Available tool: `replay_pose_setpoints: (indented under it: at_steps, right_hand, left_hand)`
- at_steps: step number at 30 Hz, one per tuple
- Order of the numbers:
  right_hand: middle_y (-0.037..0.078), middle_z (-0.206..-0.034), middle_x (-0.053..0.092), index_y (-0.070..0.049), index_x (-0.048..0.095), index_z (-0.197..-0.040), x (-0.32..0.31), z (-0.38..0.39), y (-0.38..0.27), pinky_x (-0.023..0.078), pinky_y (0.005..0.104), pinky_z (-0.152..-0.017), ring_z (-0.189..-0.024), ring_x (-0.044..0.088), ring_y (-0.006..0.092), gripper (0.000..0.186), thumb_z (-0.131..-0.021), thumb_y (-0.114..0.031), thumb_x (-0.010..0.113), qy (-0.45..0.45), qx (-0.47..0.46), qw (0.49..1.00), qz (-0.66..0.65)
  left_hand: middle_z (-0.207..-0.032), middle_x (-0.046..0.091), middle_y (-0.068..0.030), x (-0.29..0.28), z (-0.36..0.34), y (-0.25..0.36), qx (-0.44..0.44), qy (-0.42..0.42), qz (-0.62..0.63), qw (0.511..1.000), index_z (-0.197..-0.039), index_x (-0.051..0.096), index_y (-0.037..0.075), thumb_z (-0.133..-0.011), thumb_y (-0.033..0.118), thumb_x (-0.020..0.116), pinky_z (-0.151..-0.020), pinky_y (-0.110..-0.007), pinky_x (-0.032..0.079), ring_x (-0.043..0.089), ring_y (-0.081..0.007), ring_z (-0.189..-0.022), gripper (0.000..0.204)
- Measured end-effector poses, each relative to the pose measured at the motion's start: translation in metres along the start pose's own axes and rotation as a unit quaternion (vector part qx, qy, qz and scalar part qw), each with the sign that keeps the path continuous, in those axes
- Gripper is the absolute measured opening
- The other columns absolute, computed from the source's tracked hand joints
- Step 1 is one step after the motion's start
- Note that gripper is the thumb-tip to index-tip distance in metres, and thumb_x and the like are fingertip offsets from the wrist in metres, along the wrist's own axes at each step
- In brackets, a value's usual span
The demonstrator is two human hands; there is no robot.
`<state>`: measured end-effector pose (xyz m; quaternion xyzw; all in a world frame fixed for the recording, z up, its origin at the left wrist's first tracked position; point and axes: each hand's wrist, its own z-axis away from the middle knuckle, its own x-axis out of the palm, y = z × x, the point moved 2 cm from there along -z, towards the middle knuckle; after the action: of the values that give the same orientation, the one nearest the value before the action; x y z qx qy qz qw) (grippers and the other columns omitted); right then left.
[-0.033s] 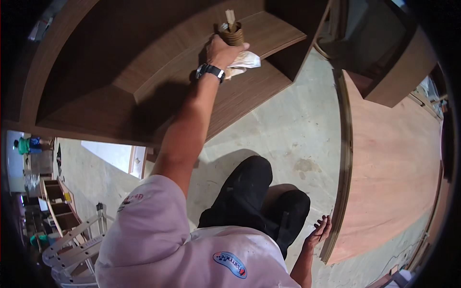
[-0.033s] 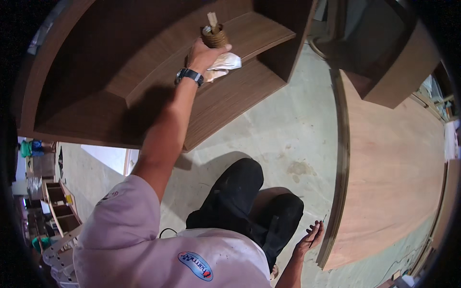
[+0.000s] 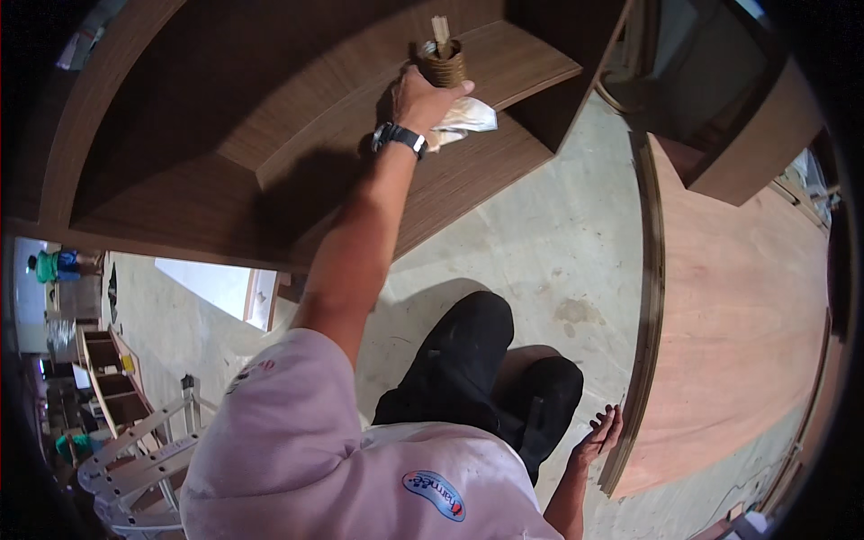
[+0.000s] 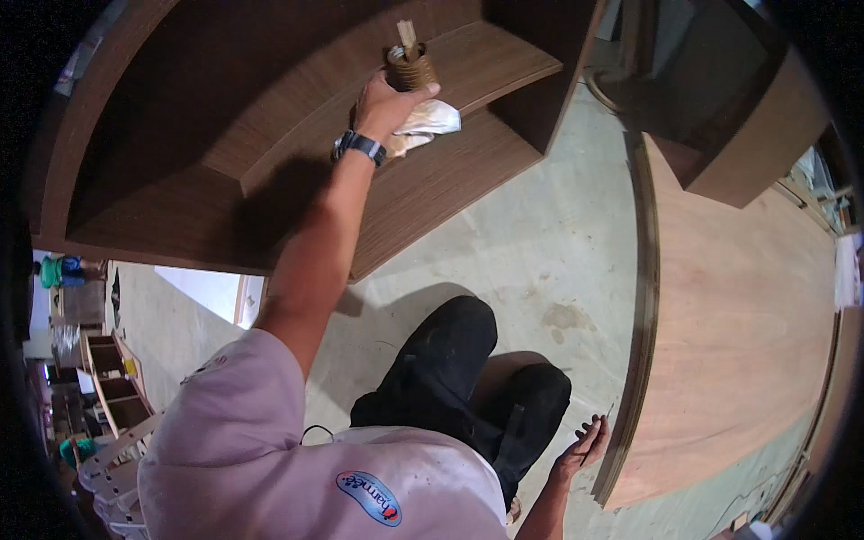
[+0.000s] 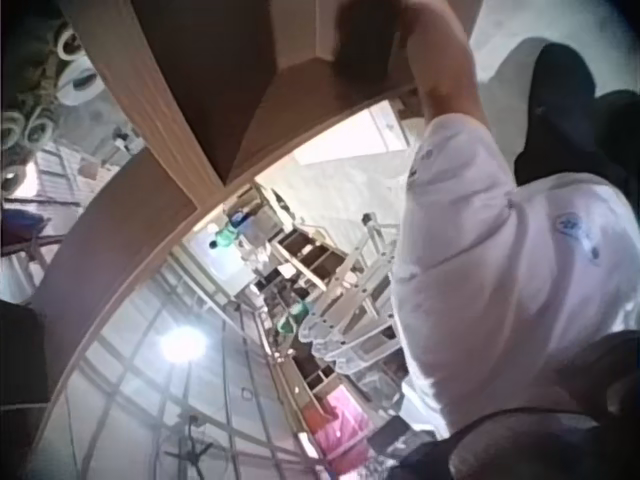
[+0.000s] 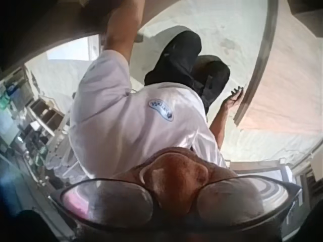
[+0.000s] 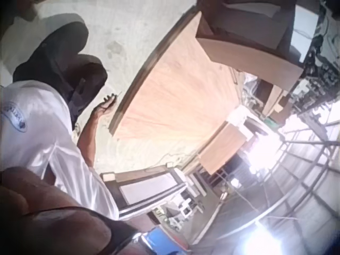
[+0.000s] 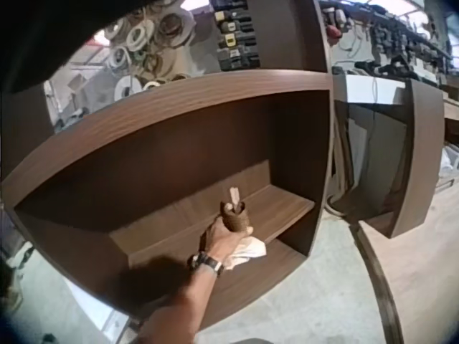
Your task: The person cleans a wood cabinet with a cloth, then applies a finish using a small brush, dipping it into a container and wiping the excess off the edges of the cabinet.
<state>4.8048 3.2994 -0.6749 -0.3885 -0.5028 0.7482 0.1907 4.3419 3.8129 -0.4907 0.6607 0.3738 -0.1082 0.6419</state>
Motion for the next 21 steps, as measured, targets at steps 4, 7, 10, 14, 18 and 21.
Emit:
replay_pose_setpoints:
  at_steps: [4, 7, 10, 14, 18, 21]
  right_hand:
    - [0.012, -0.119, 0.068, -0.003, 0.057, -0.134, 0.004, -0.002, -0.005, 0.05, 0.0329, -0.074, -0.091, 0.061, 0.0174, 0.046, -0.102, -0.035, 0.056, 0.0, -0.001, 1.0, 0.004]
    - [0.013, -0.121, 0.067, -0.002, 0.056, -0.134, -0.006, -0.016, 0.001, 0.051, 0.0328, -0.076, -0.094, 0.062, 0.0186, 0.046, -0.102, -0.036, 0.056, -0.002, -0.003, 1.0, -0.003]
    - [0.013, -0.121, 0.068, -0.002, 0.057, -0.134, 0.013, -0.014, -0.018, 0.052, 0.0332, -0.078, -0.096, 0.063, 0.02, 0.047, -0.102, -0.036, 0.056, -0.034, -0.021, 0.999, 0.0]
    - [0.013, -0.121, 0.068, -0.002, 0.06, -0.132, 0.024, -0.023, -0.032, 0.052, 0.0333, -0.077, -0.095, 0.064, 0.0201, 0.045, -0.103, -0.035, 0.056, -0.033, -0.031, 0.998, 0.033]
    - [0.012, -0.122, 0.068, -0.004, 0.057, -0.135, 0.017, -0.027, -0.022, 0.051, 0.0345, -0.078, -0.094, 0.063, 0.0202, 0.045, -0.102, -0.035, 0.056, -0.041, -0.017, 0.999, 0.0]
    - [0.012, -0.123, 0.067, -0.007, 0.058, -0.135, 0.021, -0.028, -0.024, 0.051, 0.0374, -0.08, -0.098, 0.062, 0.0214, 0.045, -0.101, -0.037, 0.055, -0.047, -0.031, 0.997, 0.057]
  left_hand:
    - [-0.111, 0.069, -0.0164, -0.005, 0.073, 0.002, -0.08, -0.063, 0.188, 0.977, -0.111, 0.065, -0.004, -0.078, 0.048, 0.084, -0.086, -0.035, 0.054, 0.067, -0.0236, -0.096, 0.064]
    - [-0.098, 0.068, -0.0048, 0.002, 0.15, 0.004, -0.253, -0.204, 0.494, 0.806, -0.107, 0.066, 0.005, -0.092, 0.039, 0.074, -0.075, -0.032, 0.056, 0.066, -0.0159, -0.087, 0.037]
    - [-0.107, 0.07, -0.0047, 0.012, 0.201, -0.053, -0.359, -0.255, 0.666, 0.602, -0.114, 0.066, 0.006, -0.098, 0.038, 0.065, -0.077, -0.036, 0.058, 0.067, -0.0192, -0.095, 0.036]
    - [-0.102, 0.07, -0.0065, 0.03, 0.244, -0.111, -0.374, -0.273, 0.763, 0.452, -0.116, 0.067, 0.006, -0.096, 0.029, 0.061, -0.073, -0.034, 0.054, 0.065, -0.0187, -0.084, 0.03]
    - [-0.117, 0.071, -0.0084, 0.066, 0.255, -0.111, -0.393, -0.225, 0.761, 0.465, -0.116, 0.069, 0.008, -0.097, 0.03, 0.062, -0.097, -0.044, 0.054, 0.068, -0.0247, -0.107, 0.03]
    - [-0.121, 0.068, -0.0094, 0.041, 0.251, -0.079, -0.372, -0.226, 0.788, 0.436, -0.121, 0.066, 0.009, -0.097, 0.043, 0.06, -0.102, -0.05, 0.05, 0.065, -0.0282, -0.113, 0.042]
